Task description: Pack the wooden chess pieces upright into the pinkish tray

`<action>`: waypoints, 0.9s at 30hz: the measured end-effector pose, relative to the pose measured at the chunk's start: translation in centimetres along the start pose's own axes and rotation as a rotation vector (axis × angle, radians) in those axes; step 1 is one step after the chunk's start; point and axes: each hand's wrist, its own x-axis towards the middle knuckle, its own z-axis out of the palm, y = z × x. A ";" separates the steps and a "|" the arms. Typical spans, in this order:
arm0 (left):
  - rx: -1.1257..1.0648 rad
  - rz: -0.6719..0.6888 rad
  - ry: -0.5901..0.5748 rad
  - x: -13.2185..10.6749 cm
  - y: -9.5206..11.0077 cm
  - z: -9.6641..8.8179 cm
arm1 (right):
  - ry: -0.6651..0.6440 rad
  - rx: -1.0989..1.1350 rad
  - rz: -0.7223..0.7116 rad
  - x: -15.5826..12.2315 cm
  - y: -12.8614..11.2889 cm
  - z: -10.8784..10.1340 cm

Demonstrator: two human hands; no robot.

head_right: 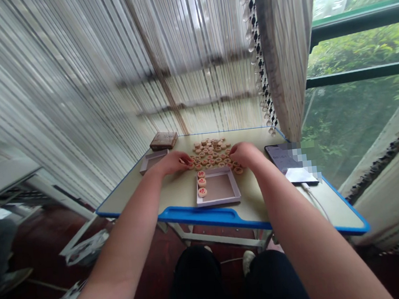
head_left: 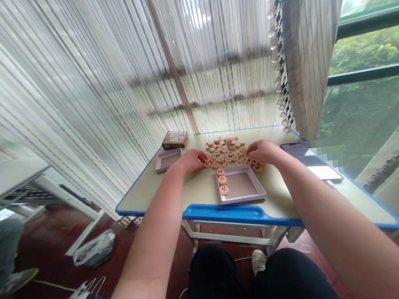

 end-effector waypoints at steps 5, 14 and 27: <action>0.045 0.038 0.179 0.7 0.2 0.8 | -0.187 0.068 0.004 -0.5 0.1 -0.7; -0.381 -0.069 -0.152 -0.6 1.4 0.4 | -0.151 -0.009 -0.074 -1.5 -0.6 -1.1; -0.584 -0.121 -0.467 -1.2 2.0 0.2 | -0.112 -0.073 -0.050 -0.8 0.3 -0.7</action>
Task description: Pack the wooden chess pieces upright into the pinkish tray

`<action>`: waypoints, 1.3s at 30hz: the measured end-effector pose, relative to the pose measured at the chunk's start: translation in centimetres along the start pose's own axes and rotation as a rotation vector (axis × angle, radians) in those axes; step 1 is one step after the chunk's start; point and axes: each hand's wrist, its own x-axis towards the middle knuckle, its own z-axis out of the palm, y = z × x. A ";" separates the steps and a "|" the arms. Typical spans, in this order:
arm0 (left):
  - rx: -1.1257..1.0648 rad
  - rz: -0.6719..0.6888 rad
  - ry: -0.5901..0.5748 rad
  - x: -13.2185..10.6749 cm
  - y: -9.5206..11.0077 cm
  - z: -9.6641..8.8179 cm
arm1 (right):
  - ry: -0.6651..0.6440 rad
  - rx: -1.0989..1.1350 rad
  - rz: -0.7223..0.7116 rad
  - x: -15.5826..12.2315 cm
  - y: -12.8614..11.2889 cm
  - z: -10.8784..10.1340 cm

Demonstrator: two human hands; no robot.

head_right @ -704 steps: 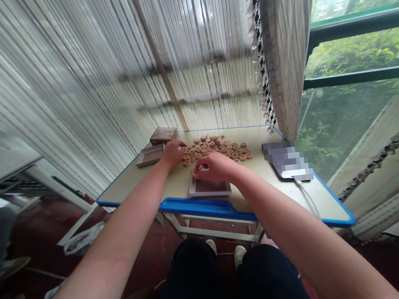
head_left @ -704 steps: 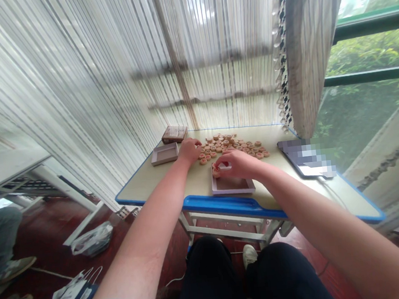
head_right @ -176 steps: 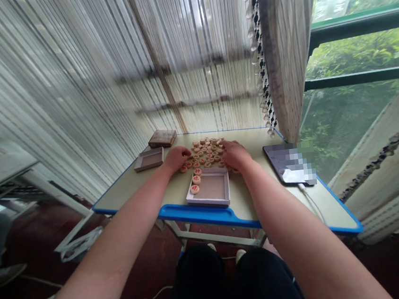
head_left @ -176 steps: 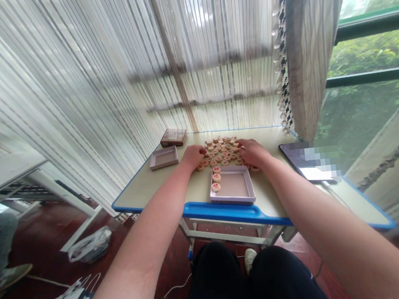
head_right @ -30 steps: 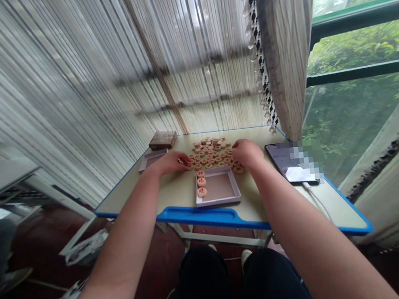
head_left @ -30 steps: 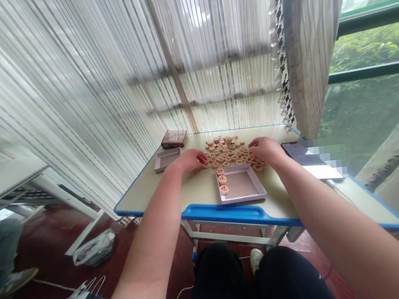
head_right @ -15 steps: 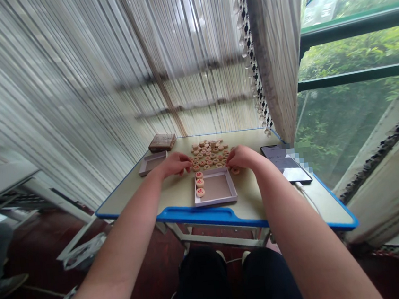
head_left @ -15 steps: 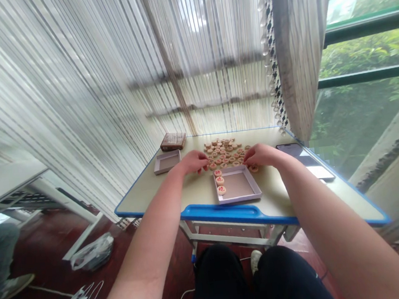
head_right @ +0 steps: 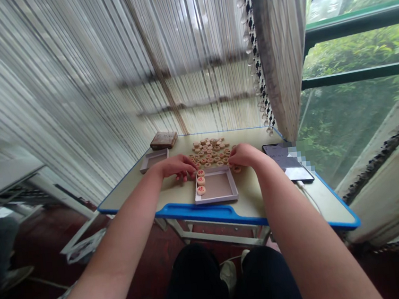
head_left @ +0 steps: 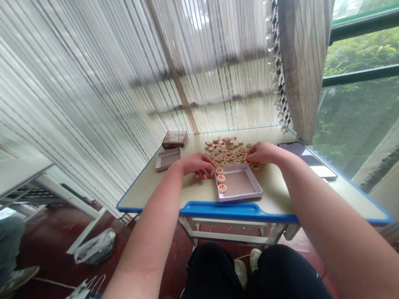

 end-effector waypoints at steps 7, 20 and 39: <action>0.025 0.055 0.027 0.6 0.0 0.3 | -0.044 -0.030 -0.084 0.3 0.3 0.1; -0.050 -0.013 0.094 1.3 -0.5 0.5 | -0.071 -0.079 -0.113 -0.2 -0.4 -0.3; -0.023 0.042 0.141 0.8 -0.6 0.0 | -0.031 -0.165 -0.582 -3.6 -5.9 1.8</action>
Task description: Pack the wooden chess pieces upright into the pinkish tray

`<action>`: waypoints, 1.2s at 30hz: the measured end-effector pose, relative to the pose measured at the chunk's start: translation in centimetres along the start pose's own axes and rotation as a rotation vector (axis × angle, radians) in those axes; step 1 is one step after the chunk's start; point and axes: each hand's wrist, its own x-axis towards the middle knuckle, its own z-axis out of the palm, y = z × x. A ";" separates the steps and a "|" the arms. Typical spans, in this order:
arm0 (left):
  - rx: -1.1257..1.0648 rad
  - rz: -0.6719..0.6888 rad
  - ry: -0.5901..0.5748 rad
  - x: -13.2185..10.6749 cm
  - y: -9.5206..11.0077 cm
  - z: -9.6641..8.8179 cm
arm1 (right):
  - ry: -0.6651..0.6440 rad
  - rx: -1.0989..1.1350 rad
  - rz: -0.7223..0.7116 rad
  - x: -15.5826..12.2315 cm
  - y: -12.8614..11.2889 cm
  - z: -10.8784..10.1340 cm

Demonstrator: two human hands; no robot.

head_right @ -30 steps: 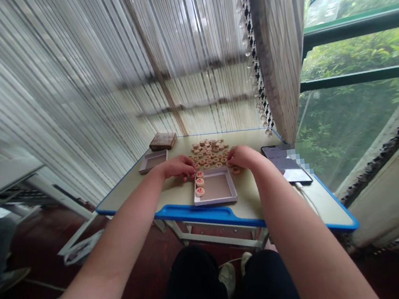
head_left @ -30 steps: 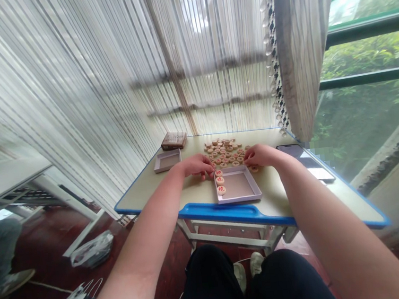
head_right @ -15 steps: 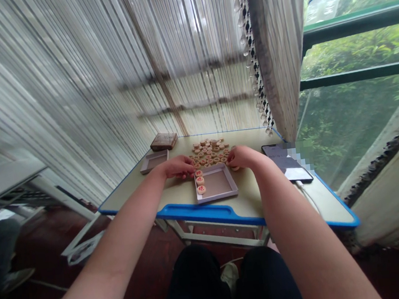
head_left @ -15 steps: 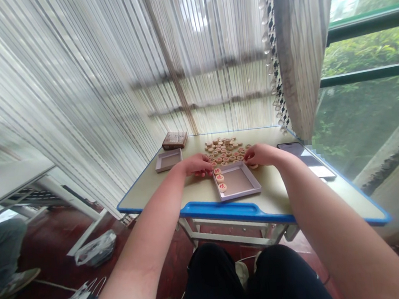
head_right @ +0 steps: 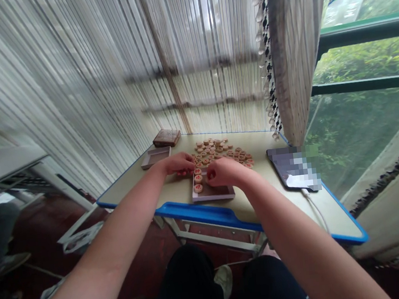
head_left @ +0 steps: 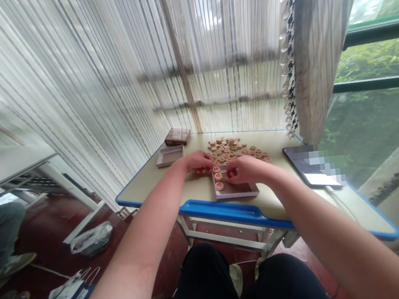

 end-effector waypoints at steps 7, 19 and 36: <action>0.017 0.015 -0.002 -0.4 0.2 -0.1 | -0.112 0.115 0.045 -0.3 0.8 -0.4; -0.001 0.012 -0.021 -0.3 0.0 -0.2 | -0.089 0.112 0.067 -0.7 0.3 -0.8; -0.060 0.022 -0.079 0.2 -0.7 -0.5 | 0.079 0.078 -0.147 -1.0 -2.7 0.6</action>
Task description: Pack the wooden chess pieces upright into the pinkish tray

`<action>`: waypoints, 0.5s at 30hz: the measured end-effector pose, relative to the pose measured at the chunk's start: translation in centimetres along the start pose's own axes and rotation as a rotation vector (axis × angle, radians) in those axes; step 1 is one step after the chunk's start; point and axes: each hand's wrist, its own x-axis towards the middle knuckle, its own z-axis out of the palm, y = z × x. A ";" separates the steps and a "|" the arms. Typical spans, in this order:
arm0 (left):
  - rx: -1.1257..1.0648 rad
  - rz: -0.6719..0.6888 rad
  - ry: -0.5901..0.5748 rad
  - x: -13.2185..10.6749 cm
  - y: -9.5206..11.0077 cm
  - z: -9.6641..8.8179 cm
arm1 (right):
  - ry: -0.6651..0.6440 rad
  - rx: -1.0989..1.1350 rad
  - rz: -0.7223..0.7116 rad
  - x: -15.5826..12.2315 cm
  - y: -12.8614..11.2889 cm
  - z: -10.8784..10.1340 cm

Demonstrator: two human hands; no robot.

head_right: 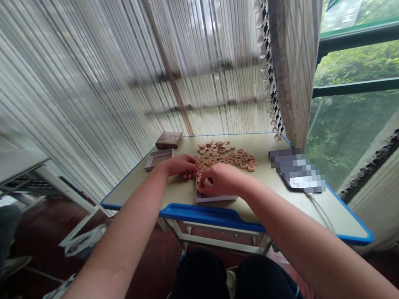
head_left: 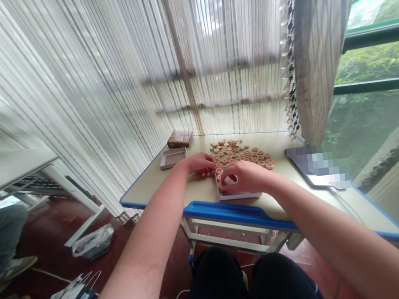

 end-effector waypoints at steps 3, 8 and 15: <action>-0.023 0.004 -0.017 -0.1 0.1 0.0 | -0.016 0.010 0.004 0.0 0.1 0.0; -0.047 -0.020 -0.013 -0.1 0.2 0.1 | -0.025 0.033 0.007 0.1 0.2 0.1; -0.060 -0.024 -0.025 -0.7 0.6 0.0 | -0.007 0.091 0.023 0.0 0.0 0.0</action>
